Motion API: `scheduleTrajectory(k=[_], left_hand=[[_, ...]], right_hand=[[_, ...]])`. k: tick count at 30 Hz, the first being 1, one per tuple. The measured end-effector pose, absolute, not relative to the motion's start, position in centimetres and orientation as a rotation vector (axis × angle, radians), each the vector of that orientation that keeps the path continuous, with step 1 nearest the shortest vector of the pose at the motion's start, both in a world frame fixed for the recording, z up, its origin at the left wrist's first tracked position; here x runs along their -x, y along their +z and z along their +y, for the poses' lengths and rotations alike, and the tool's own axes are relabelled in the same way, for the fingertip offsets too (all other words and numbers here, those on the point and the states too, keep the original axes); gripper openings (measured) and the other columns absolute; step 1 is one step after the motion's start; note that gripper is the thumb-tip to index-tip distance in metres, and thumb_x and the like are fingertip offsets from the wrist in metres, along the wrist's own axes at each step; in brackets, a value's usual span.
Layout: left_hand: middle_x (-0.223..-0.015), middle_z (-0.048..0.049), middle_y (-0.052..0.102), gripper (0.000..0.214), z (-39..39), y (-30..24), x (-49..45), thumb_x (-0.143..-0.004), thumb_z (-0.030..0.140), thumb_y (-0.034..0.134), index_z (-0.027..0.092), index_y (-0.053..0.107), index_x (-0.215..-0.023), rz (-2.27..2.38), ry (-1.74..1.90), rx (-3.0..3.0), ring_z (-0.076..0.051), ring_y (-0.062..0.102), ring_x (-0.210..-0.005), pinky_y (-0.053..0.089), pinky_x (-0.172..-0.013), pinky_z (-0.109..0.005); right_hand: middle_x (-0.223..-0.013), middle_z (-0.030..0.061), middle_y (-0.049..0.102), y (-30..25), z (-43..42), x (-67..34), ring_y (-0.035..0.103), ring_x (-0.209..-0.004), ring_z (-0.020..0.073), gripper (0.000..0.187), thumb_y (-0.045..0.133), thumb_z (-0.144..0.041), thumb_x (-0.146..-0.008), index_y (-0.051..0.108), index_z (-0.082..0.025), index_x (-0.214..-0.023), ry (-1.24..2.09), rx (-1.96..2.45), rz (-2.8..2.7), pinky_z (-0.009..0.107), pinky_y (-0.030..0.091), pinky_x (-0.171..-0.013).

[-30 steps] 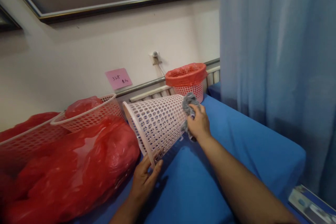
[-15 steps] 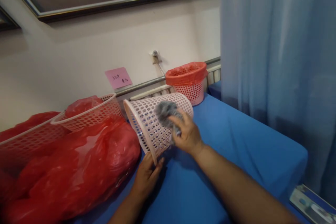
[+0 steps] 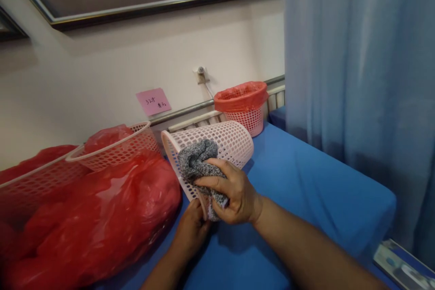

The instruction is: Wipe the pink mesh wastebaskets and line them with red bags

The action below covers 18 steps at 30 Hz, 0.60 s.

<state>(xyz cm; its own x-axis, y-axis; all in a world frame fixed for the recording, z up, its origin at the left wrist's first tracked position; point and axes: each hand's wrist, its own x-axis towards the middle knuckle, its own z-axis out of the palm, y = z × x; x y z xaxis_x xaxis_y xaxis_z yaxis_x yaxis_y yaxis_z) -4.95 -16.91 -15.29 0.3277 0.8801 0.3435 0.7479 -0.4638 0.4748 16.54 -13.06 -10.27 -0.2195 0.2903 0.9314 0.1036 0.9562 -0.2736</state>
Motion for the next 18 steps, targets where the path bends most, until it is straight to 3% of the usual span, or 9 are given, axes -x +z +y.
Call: scheduleTrajectory(k=[5, 8, 12, 15, 18], left_hand=[[-0.130, -0.0113, 0.070, 0.040, -17.4, -14.0, 4.6, -0.099, 0.036, 0.056, 0.022, 0.064, -0.135, 1.456, 1.150, -2.208, -0.030, 0.065, -0.122, 0.053, -0.105, -0.048], [-0.125, -0.0097, 0.072, 0.036, -17.5, -13.8, 4.5, -0.100, 0.038, 0.055, 0.024, 0.068, -0.131, 1.438, 1.111, -2.256, -0.028, 0.067, -0.118, 0.056, -0.102, -0.045], [-0.118, -0.0107, 0.074, 0.033, -17.8, -14.2, 4.4, -0.098, 0.037, 0.058, 0.023, 0.071, -0.125, 1.405, 0.964, -2.398, -0.028, 0.068, -0.111, 0.057, -0.097, -0.044], [-0.115, -0.0115, 0.074, 0.031, -17.7, -14.4, 4.4, -0.099, 0.037, 0.056, 0.022, 0.073, -0.119, 1.425, 0.911, -2.433, -0.028, 0.068, -0.107, 0.058, -0.095, -0.044], [-0.115, -0.0120, 0.074, 0.031, -17.4, -14.5, 4.4, -0.099, 0.037, 0.055, 0.023, 0.074, -0.117, 1.452, 0.905, -2.427, -0.029, 0.067, -0.109, 0.057, -0.096, -0.046]], right_hand=[[-0.140, 0.0100, 0.058, -11.4, -11.2, -16.7, 0.062, -0.124, 0.0266, 0.049, 0.062, -0.015, -0.075, 0.068, -0.026, -0.122, 0.173, 0.473, -1.776, 0.042, 0.054, -0.105], [-0.134, 0.0105, 0.062, -13.0, -7.1, -18.2, 0.061, -0.125, 0.0293, 0.046, 0.060, -0.017, -0.074, 0.072, -0.025, -0.117, 0.226, 0.916, -1.432, 0.048, 0.049, -0.110], [-0.113, 0.0097, 0.070, -14.3, -2.4, -20.6, 0.067, -0.109, 0.0290, 0.044, 0.056, -0.021, -0.072, 0.073, -0.020, -0.112, 0.484, 1.285, -0.992, 0.055, 0.050, -0.108], [-0.123, 0.0116, 0.066, -13.8, -3.7, -19.9, 0.064, -0.119, 0.0296, 0.044, 0.057, -0.020, -0.074, 0.072, -0.020, -0.116, 0.423, 1.197, -1.111, 0.053, 0.047, -0.112], [-0.142, 0.0094, 0.056, -12.4, -8.5, -17.6, 0.056, -0.133, 0.0271, 0.048, 0.059, -0.015, -0.077, 0.070, -0.025, -0.123, 0.292, 0.798, -1.482, 0.046, 0.045, -0.115]])
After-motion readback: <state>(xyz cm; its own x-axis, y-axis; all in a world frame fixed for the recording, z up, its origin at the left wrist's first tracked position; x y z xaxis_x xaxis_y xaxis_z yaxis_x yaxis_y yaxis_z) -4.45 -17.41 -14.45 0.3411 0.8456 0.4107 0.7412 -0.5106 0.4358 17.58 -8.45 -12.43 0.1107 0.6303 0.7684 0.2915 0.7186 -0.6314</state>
